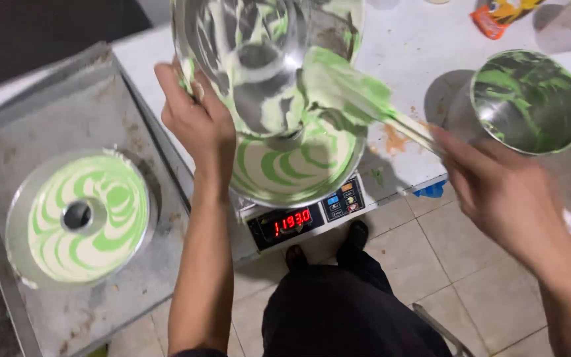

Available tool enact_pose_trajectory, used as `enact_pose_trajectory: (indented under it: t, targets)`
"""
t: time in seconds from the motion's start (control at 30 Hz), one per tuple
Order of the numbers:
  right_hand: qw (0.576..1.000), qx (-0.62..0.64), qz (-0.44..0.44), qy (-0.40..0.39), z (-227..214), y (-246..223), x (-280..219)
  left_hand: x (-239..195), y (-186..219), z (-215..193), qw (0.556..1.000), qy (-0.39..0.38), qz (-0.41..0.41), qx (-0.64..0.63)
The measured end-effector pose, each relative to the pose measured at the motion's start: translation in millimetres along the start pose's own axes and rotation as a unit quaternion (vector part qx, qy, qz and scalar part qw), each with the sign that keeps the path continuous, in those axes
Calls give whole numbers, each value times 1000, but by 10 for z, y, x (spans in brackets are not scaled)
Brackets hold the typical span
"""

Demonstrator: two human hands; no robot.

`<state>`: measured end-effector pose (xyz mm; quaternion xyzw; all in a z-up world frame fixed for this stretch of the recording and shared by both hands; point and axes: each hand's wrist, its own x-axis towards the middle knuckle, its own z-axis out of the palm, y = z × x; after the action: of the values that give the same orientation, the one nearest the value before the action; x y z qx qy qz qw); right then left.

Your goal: The person pours green and white cake batter from metal mixing bowls into two round cake pans using a spatula. They alternate between the bowls to create a marbled pattern in the pans, which are placed on a digital scale.

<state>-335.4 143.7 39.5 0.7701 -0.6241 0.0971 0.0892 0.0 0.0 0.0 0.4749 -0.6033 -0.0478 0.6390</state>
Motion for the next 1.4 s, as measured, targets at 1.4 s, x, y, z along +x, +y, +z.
enact_pose_trajectory:
  t: [1.4]
  targets:
    - [643,672,214,-297,86,-426,494,-468,425,703,986,26,-158,-43]
